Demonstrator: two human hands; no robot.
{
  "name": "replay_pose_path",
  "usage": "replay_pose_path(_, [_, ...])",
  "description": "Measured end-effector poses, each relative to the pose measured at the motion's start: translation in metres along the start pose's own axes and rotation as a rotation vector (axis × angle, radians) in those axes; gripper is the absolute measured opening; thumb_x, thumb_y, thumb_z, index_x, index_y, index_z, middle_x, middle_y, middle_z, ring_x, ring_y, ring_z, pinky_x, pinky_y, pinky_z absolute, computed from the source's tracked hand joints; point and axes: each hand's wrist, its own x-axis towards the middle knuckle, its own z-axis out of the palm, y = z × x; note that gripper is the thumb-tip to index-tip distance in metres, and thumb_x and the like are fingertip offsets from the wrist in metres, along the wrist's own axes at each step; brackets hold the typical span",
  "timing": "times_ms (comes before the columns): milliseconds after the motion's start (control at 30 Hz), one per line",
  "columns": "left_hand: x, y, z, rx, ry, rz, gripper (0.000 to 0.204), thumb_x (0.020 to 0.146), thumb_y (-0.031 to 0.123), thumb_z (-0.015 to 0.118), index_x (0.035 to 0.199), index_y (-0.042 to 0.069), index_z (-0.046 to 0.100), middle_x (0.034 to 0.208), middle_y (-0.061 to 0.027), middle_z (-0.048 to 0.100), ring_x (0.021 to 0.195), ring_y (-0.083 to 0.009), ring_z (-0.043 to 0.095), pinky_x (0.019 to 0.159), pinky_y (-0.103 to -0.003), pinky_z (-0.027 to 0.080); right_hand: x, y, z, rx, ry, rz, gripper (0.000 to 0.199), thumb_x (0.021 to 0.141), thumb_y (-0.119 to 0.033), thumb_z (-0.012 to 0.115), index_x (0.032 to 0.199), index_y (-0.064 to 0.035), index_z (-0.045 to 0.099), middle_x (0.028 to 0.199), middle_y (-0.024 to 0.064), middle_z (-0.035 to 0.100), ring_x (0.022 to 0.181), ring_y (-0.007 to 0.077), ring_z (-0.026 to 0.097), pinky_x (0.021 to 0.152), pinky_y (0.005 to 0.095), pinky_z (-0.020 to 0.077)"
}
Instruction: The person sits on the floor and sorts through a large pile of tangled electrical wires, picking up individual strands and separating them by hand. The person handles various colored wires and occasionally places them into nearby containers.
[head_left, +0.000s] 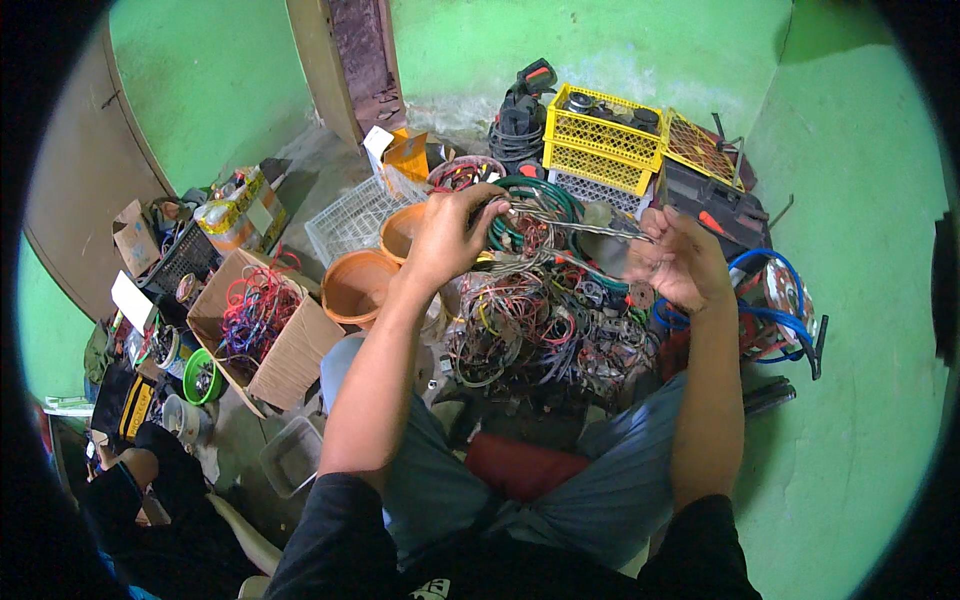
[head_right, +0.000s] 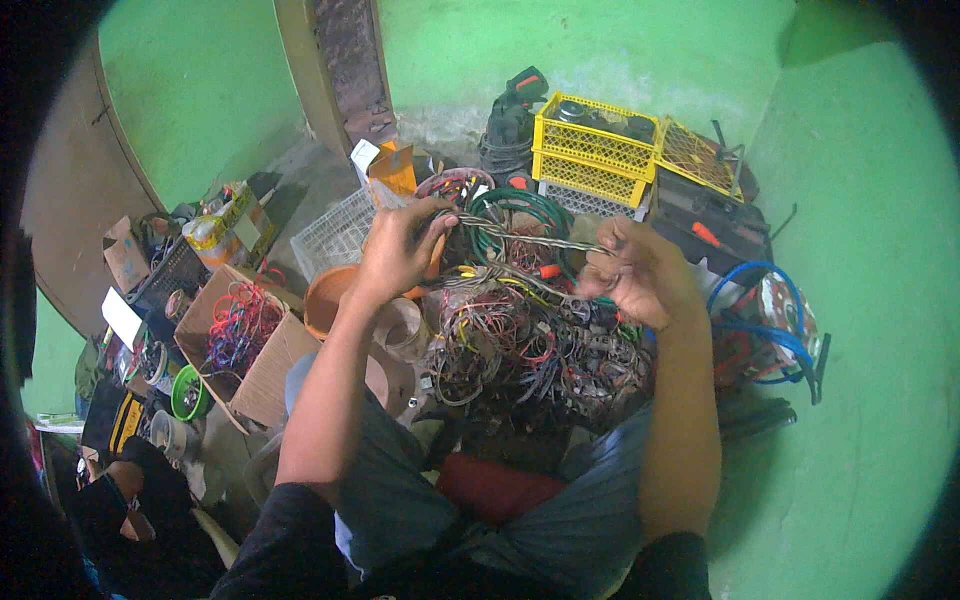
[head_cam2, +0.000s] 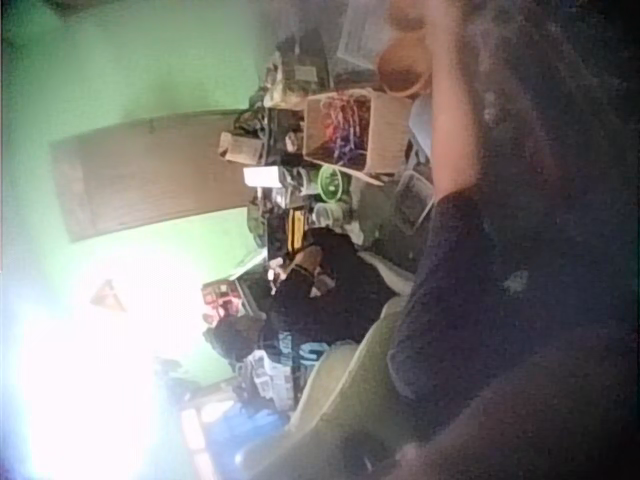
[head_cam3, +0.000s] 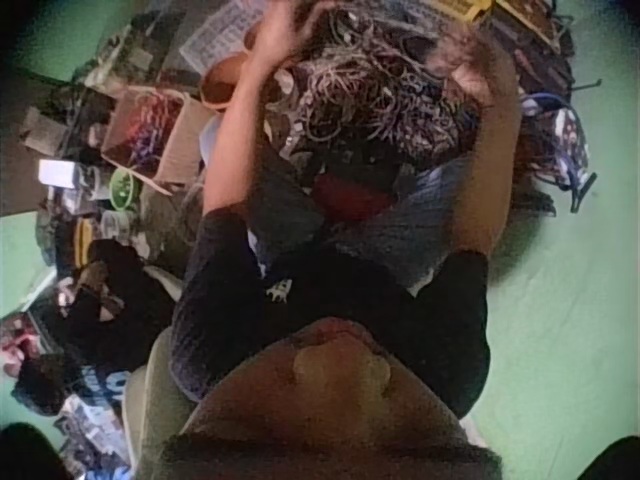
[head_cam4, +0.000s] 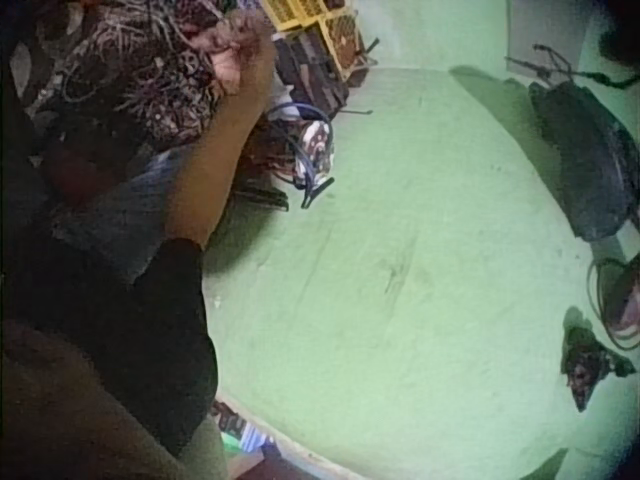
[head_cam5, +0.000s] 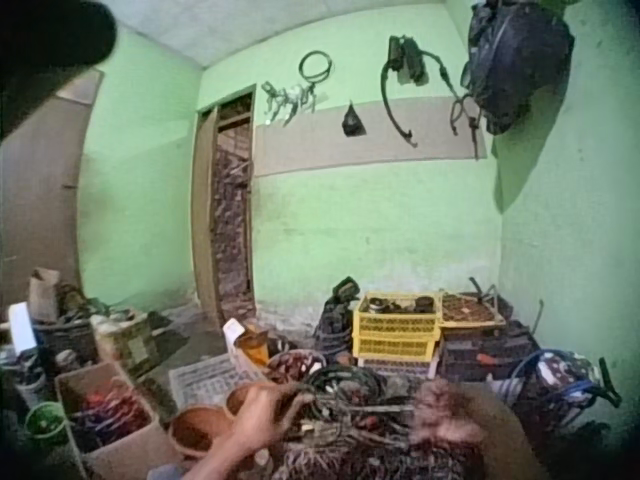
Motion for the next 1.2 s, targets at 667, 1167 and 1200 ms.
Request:
replay_pose_path(667, [-0.002,0.004,-0.001,0.014,0.199,-0.174,0.019,0.088,0.014,0.064,0.1,0.0,0.069,0.071,-0.0233,0.065,0.061,-0.0345,0.066,0.057,-0.04,0.049,0.037,0.089,0.073,-1.913,0.415,-0.602,0.044,0.077,-0.015,0.072,0.117,-0.0056,0.055,0.136,0.0169,0.039,0.127,0.039,0.038,0.102,0.0525,0.0337])
replay_pose_path(1167, [-0.004,0.006,-0.003,-0.032,0.223,-0.193,0.02,0.089,0.016,0.063,0.096,-0.002,0.069,0.08,-0.0225,0.067,0.074,-0.038,0.067,0.068,-0.041,0.051,0.055,0.128,0.076,-1.953,0.285,-0.891,0.034,0.075,0.001,0.064,0.109,0.0012,0.062,0.119,0.0148,0.052,0.112,0.033,0.055,0.092,0.0436,0.0486])
replay_pose_path(1200, [-0.002,0.006,-0.005,-0.032,0.223,-0.214,0.021,0.089,0.016,0.064,0.096,-0.002,0.069,0.079,-0.0223,0.067,0.073,-0.0371,0.068,0.068,-0.041,0.051,0.056,0.13,0.071,-1.975,0.29,-0.886,0.032,0.08,0.001,0.062,0.111,0.0007,0.06,0.12,0.0157,0.05,0.103,0.0334,0.06,0.084,0.0411,0.0527])
